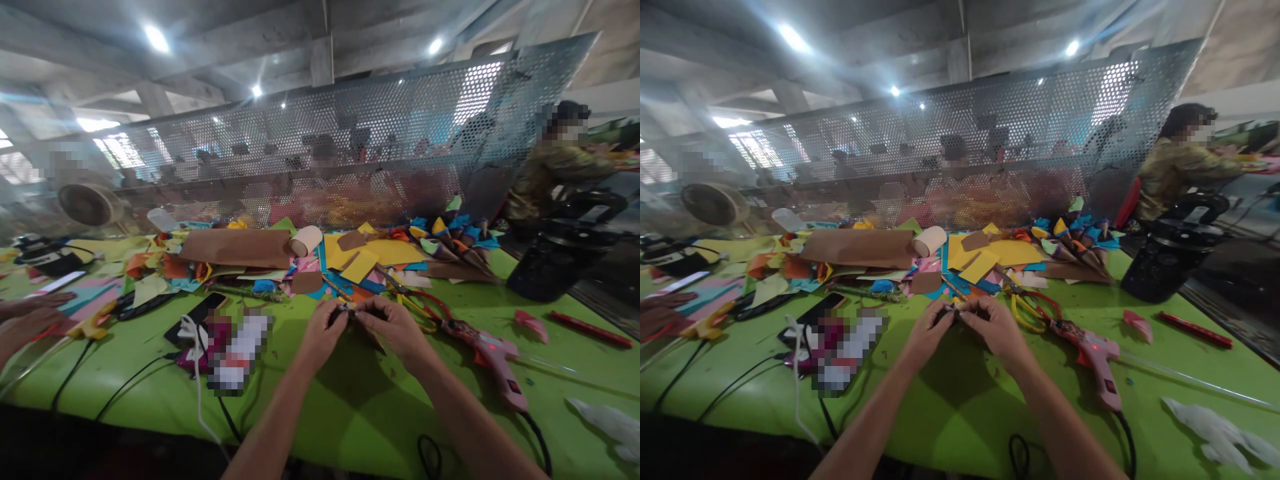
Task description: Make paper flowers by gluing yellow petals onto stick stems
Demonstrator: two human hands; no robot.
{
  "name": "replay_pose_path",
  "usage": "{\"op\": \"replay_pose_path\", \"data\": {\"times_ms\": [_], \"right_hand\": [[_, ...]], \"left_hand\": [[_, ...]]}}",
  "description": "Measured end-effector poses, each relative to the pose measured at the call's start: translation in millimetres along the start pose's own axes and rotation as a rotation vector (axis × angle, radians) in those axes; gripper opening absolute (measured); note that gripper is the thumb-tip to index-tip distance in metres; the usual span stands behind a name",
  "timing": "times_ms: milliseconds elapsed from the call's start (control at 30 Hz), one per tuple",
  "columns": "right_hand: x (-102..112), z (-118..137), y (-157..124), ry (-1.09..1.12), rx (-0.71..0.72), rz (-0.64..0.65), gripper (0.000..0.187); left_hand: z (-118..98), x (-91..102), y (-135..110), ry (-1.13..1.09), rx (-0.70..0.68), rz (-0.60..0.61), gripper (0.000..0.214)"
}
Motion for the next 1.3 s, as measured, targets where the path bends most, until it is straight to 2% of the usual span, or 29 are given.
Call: {"op": "replay_pose_path", "data": {"times_ms": [200, 333, 467, 567, 633, 700, 767, 867, 900, 967, 1033, 1100, 1300], "right_hand": [[-1.4, -1.2, -2.8, 0.184, -0.160, -0.013, 0.033], [1.6, -3.0, -2.4, 0.287, -0.186, -0.029, 0.034], [5.2, -4.2, -1.3, 0.327, -0.178, -0.051, 0.030], [5.9, -3.0, -1.6, 0.355, -0.178, -0.070, 0.028], [5.7, -1.8, -2.1, 0.372, -0.177, -0.082, 0.029], [5.5, -0.9, -2.2, 0.373, -0.178, -0.089, 0.030], [5.7, -0.5, -1.8, 0.365, -0.172, -0.100, 0.031], [5.7, -0.8, -0.6, 0.352, -0.170, -0.104, 0.031], [5.6, -0.9, -0.2, 0.347, -0.169, -0.100, 0.032], [5.8, -0.7, 0.4, 0.334, -0.159, -0.095, 0.033], [7.0, -0.6, 0.8, 0.323, -0.143, -0.105, 0.035], [8.9, -0.4, 1.4, 0.277, -0.111, -0.120, 0.036], [14.0, -3.6, 5.1, 0.118, -0.014, -0.169, 0.037]], "left_hand": [[-2.0, -0.7, 0.6, 0.116, -0.066, 0.000, 0.015], [-1.7, 2.5, 1.4, 0.167, -0.055, -0.032, 0.015], [5.8, 14.6, 4.7, 0.287, 0.055, -0.138, 0.021], [16.3, 25.2, 5.3, 0.509, 0.221, -0.208, 0.018], [22.2, 29.5, 4.0, 0.666, 0.306, -0.210, 0.016], [24.8, 31.7, 2.2, 0.752, 0.336, -0.208, 0.025], [22.1, 34.2, 0.8, 0.757, 0.319, -0.261, 0.039], [6.7, 34.5, 0.9, 0.616, 0.162, -0.369, 0.036], [0.2, 31.7, 1.8, 0.527, 0.087, -0.360, 0.031], [-10.9, 21.2, 4.2, 0.308, -0.019, -0.258, 0.023], [-16.3, 8.4, 6.0, 0.084, 0.003, -0.144, 0.022], [-17.4, -2.9, 6.4, -0.097, 0.090, -0.084, 0.023], [-18.8, -16.9, 3.1, -0.274, 0.202, -0.074, 0.023]]}}
Point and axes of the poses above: each hand's wrist, its own y-axis towards the middle knuckle, its own x-axis out of the back of the hand, z = x × y, the point moved 4 cm from there along y, towards the middle knuckle, and after that the axes turned 2 degrees about x, right-handed, at the moved point
